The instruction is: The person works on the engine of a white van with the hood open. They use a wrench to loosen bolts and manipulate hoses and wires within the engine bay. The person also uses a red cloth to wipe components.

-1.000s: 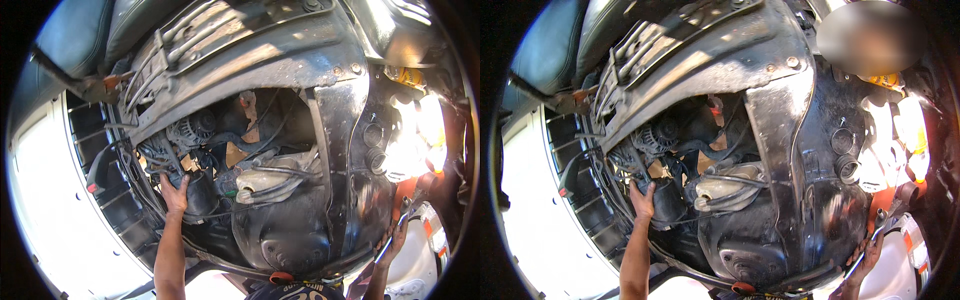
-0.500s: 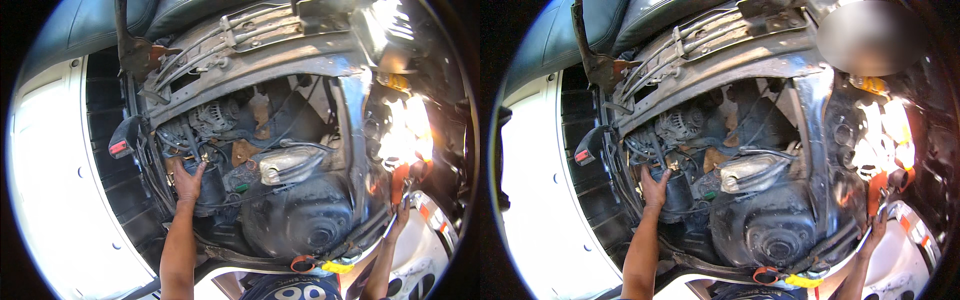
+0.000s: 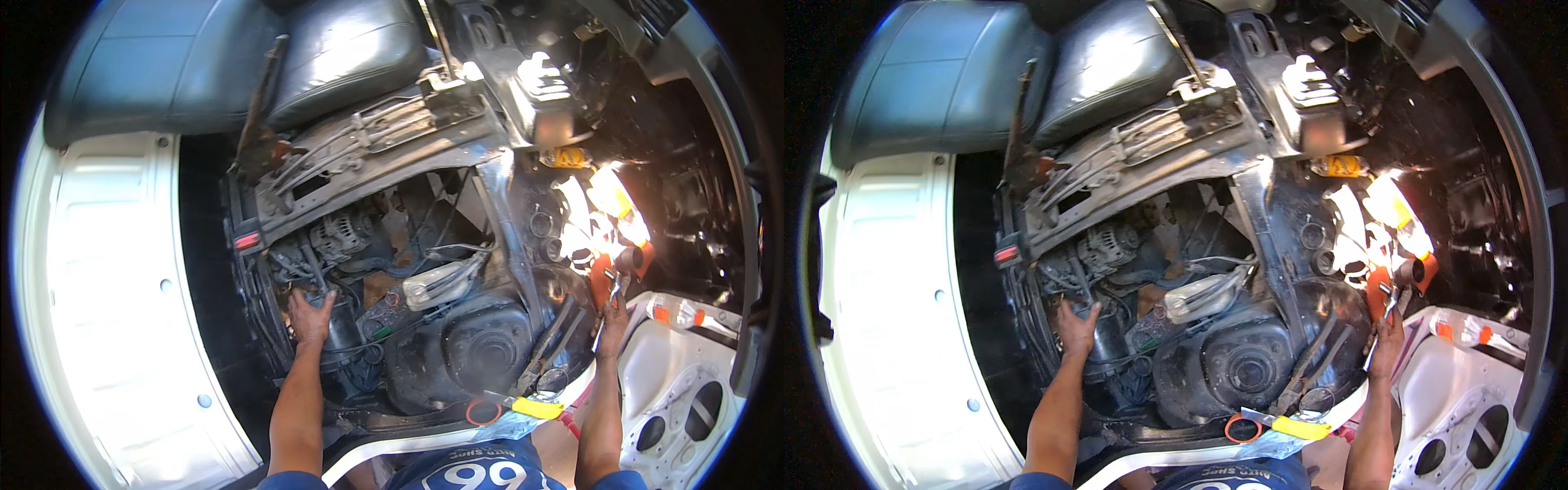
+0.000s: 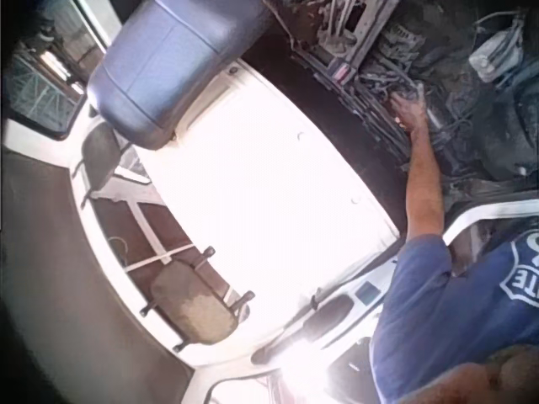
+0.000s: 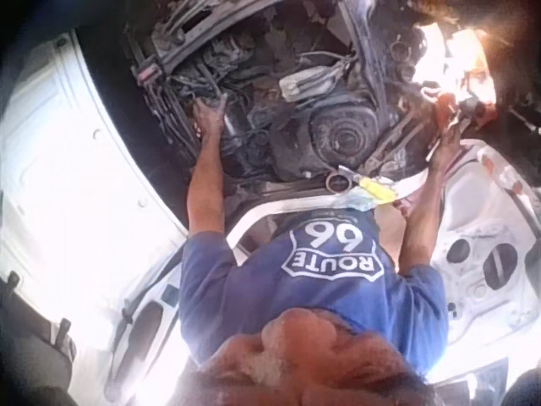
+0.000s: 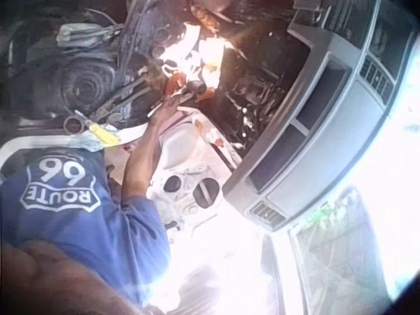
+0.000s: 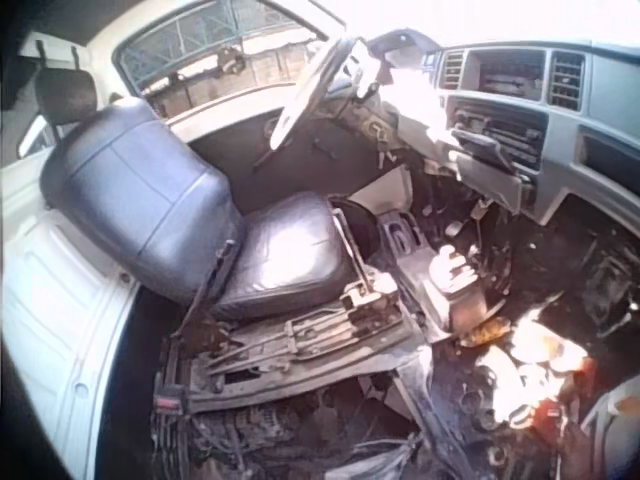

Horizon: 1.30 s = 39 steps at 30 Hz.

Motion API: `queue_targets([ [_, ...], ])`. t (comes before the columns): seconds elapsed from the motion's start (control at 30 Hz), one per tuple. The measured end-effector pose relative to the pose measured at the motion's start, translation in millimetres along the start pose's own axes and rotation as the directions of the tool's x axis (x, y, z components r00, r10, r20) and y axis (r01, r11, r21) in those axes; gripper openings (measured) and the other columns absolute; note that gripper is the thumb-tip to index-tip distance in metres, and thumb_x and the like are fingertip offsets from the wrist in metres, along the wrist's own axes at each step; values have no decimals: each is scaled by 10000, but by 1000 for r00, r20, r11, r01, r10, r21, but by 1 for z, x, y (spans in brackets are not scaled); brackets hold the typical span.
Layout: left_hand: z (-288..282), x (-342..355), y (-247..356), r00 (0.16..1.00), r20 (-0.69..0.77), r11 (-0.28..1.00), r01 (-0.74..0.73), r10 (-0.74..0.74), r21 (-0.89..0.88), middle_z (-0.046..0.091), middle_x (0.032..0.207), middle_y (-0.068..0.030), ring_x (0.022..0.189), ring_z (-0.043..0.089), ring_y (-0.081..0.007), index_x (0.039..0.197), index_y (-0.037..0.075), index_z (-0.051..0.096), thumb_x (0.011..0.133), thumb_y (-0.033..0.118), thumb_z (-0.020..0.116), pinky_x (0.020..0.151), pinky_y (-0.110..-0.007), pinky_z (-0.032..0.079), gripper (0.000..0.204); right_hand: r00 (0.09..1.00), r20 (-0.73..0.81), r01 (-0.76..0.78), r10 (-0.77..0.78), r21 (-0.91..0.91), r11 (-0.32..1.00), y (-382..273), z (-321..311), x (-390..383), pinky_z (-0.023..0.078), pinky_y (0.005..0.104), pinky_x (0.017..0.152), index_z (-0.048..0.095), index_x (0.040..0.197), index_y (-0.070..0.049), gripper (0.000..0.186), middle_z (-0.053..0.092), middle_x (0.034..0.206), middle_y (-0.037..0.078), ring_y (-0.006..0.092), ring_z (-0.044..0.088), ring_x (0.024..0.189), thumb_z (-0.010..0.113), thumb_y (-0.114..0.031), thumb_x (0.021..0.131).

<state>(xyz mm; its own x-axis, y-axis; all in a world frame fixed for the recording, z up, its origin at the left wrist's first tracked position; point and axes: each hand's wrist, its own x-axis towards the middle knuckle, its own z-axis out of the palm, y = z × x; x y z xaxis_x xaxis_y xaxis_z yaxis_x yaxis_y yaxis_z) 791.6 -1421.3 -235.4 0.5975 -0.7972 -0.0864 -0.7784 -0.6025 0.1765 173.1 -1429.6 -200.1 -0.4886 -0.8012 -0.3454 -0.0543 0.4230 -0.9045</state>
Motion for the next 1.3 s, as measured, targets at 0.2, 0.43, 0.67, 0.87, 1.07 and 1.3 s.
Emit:
queue_targets([
  [0.2, -6, -12, 11, 999, -38, 998, -1, -1, -58, 545, 1203, -279, 1175, 520, -440, 1203, -26, 495, 758, 602, 746, 1004, -514, 426, 809, 1000, -7, 24, -24, -19, 1000, 7, -5, 5, 382, 218, 383, 373, 1507, -102, 541, 463, 665, -24, 54, 429, 473, 554, -204, 1007],
  [0.43, -1, -17, 6, 995, -102, 996, -2, 11, 88, 547, 1213, -261, 1186, 507, -434, 1243, 1, 508, 743, 622, 756, 995, -519, 422, 835, 1000, 24, 2, -2, 9, 1000, 20, -15, 8, 399, 229, 396, 470, 1431, -115, 448, 478, 664, -28, 66, 463, 484, 551, -202, 1000],
  [0.67, -6, -3, 5, 1000, 14, 999, -4, 4, -40, 537, 1290, -279, 1232, 496, -444, 1320, -49, 495, 775, 599, 745, 1053, -504, 397, 882, 998, -54, -44, 43, -4, 999, 22, -13, 13, 418, 246, 376, 430, 1463, -187, 504, 490, 641, -19, 82, 467, 452, 581, -154, 983],
  [0.87, -15, -9, 19, 1000, 13, 999, 26, -26, -31, 489, 1371, -298, 1286, 461, -452, 1369, -35, 471, 802, 582, 723, 1076, -493, 389, 875, 996, -11, -88, 88, 26, 996, -6, -3, 3, 425, 251, 369, 351, 1530, -201, 620, 465, 629, -10, 87, 449, 436, 570, -84, 962],
  [1.07, -17, -12, 24, 995, 66, 997, 76, -77, 15, 486, 1369, -278, 1299, 446, -449, 1351, -45, 476, 817, 541, 729, 1085, -491, 380, 832, 999, -12, 48, -51, -175, 983, -5, -3, 10, 415, 259, 393, 439, 1479, -152, 568, 456, 631, -17, 87, 428, 431, 587, -64, 937],
  [1.3, -13, 1, 14, 989, 126, 997, 76, -77, 7, 450, 1433, -271, 1347, 410, -438, 1406, -38, 445, 828, 529, 731, 1123, -473, 345, 859, 847, 532, 381, 5, -613, 692, -19, 27, 55, 493, 445, 905, 448, 1469, -183, 582, 674, 1119, 216, 366, 633, 1071, 627, -154, 916],
])
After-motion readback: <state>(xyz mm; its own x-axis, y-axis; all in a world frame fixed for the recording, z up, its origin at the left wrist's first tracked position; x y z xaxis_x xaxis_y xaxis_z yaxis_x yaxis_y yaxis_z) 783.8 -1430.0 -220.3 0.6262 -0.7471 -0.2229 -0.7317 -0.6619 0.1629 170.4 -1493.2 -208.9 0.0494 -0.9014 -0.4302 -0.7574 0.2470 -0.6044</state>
